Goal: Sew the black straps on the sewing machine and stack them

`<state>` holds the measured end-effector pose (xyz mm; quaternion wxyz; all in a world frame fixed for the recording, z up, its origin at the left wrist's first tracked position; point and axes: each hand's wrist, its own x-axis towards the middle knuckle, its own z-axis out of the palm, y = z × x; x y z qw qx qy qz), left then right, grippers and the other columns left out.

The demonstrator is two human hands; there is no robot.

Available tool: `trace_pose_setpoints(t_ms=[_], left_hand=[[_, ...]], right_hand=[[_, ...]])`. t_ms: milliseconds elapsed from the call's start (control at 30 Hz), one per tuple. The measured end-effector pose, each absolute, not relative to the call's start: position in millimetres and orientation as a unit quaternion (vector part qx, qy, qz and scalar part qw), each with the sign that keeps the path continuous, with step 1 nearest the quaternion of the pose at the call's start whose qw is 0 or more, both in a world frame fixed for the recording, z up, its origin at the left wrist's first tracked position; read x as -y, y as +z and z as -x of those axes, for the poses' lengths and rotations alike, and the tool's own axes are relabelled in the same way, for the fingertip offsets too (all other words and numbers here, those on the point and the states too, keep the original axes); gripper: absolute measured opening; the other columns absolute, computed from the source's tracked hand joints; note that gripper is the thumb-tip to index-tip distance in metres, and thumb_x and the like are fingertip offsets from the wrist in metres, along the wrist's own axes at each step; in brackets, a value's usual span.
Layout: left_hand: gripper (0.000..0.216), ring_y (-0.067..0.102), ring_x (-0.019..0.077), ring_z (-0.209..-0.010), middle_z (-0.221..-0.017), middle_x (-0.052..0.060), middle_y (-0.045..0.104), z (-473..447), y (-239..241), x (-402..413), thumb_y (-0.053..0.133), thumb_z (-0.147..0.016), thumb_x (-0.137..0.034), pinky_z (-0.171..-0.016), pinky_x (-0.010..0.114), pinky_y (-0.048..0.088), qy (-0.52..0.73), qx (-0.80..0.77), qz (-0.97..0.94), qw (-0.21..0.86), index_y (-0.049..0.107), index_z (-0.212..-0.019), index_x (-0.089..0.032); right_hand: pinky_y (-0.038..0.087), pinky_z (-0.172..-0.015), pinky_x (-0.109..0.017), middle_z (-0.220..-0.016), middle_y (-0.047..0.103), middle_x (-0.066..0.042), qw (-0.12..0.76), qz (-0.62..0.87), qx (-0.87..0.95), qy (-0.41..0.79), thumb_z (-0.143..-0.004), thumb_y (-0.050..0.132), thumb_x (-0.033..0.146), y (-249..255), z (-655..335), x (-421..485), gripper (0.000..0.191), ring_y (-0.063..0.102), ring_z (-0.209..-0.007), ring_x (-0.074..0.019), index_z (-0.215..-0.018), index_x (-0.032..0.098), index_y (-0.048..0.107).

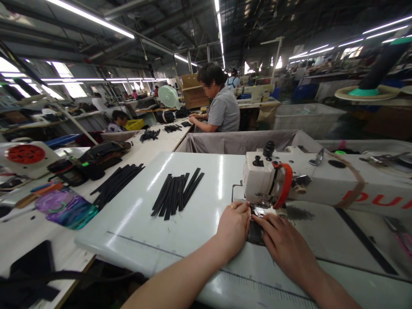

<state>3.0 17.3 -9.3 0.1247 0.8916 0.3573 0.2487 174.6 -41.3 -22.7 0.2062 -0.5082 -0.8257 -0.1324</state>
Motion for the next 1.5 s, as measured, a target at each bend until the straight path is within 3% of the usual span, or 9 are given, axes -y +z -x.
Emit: trace_pose_setpoints(t_ms=[367, 733, 900, 1100, 1233, 1333, 1400, 1500], left_hand=[[0.019, 0.053, 0.0258, -0.112, -0.111, 0.012, 0.063, -7.5, -12.4, -12.0, 0.046, -0.095, -0.017, -0.097, 0.041, 0.047, 0.216, -0.387, -0.892, 0.084, 0.06, -0.106, -0.011], [0.019, 0.053, 0.0253, -0.116, -0.115, 0.012, 0.063, -8.0, -11.9, -10.6, 0.044, -0.095, -0.015, -0.101, 0.042, 0.047, 0.23, -0.381, -0.891, 0.087, 0.061, -0.101, -0.013], [0.026, 0.053, 0.0261, -0.119, -0.121, 0.015, 0.062, -2.5, -10.8, -8.2, 0.042, -0.092, -0.01, -0.106, 0.042, 0.044, 0.239, -0.346, -0.902, 0.093, 0.06, -0.111, -0.009], [0.025, 0.06, 0.0199, -0.102, -0.104, 0.008, 0.068, 3.3, -6.1, -41.7, 0.045, -0.091, -0.008, -0.095, 0.033, 0.05, 0.268, -0.36, -0.881, 0.148, 0.068, -0.095, -0.015], [0.019, 0.053, 0.0231, -0.117, -0.103, 0.005, 0.068, 3.0, -6.5, -80.4, 0.051, -0.093, -0.017, -0.108, 0.043, 0.038, 0.215, -0.309, -0.923, 0.082, 0.07, -0.092, -0.02], [0.019, 0.049, 0.0263, -0.123, -0.107, 0.004, 0.068, 6.2, 2.1, -91.9, 0.052, -0.093, -0.018, -0.112, 0.051, 0.029, 0.178, -0.379, -0.908, 0.017, 0.07, -0.093, -0.021], [0.022, 0.056, 0.027, -0.112, -0.098, 0.007, 0.069, 8.6, 9.8, -83.6, 0.05, -0.093, -0.015, -0.105, 0.047, 0.039, 0.15, -0.43, -0.891, 0.003, 0.071, -0.086, -0.017], [0.026, 0.063, 0.0236, -0.081, -0.084, 0.009, 0.067, 10.9, 15.5, -50.7, 0.053, -0.092, -0.021, -0.077, 0.036, 0.053, 0.127, -0.457, -0.88, 0.032, 0.072, -0.075, -0.015]], right_hand=[[0.05, -0.08, -0.04, -0.101, 0.065, -0.008, 0.225, 0.507, 0.823, -0.12, -0.089, 0.045, 0.012, -21.6, -174.4, 42.2, 0.034, 0.06, -0.088, -0.0223, -0.121, 0.016, 0.058], [0.051, -0.081, -0.041, -0.102, 0.065, -0.008, 0.23, 0.511, 0.819, -0.118, -0.09, 0.043, 0.015, -21.2, -174.9, 41.7, 0.034, 0.06, -0.089, -0.023, -0.12, 0.02, 0.059], [0.051, -0.081, -0.04, -0.102, 0.064, -0.008, 0.23, 0.509, 0.822, -0.114, -0.09, 0.044, 0.014, -22.1, -175.9, 43.0, 0.033, 0.06, -0.091, -0.0229, -0.119, 0.018, 0.058], [0.051, -0.082, -0.041, -0.102, 0.063, -0.008, 0.238, 0.514, 0.818, -0.105, -0.089, 0.045, 0.014, -24.5, -176.9, 44.6, 0.031, 0.058, -0.09, -0.0228, -0.116, 0.019, 0.06], [0.051, -0.083, -0.04, -0.102, 0.062, -0.007, 0.243, 0.52, 0.813, -0.096, -0.089, 0.045, 0.014, -23.5, -176.8, 45.5, 0.031, 0.057, -0.091, -0.0222, -0.116, 0.019, 0.061], [0.051, -0.082, -0.039, -0.101, 0.063, -0.008, 0.245, 0.517, 0.814, -0.097, -0.089, 0.045, 0.014, -22.4, -176.6, 46.1, 0.032, 0.057, -0.09, -0.0221, -0.117, 0.019, 0.061], [0.051, -0.082, -0.04, -0.1, 0.063, -0.008, 0.248, 0.517, 0.814, -0.097, -0.09, 0.045, 0.013, -21.7, -176.3, 46.5, 0.032, 0.057, -0.09, -0.0222, -0.117, 0.018, 0.06], [0.052, -0.084, -0.04, -0.103, 0.062, -0.008, 0.254, 0.506, 0.82, -0.085, -0.091, 0.046, 0.014, -20.0, -175.4, 47.0, 0.034, 0.057, -0.092, -0.0222, -0.122, 0.019, 0.058]])
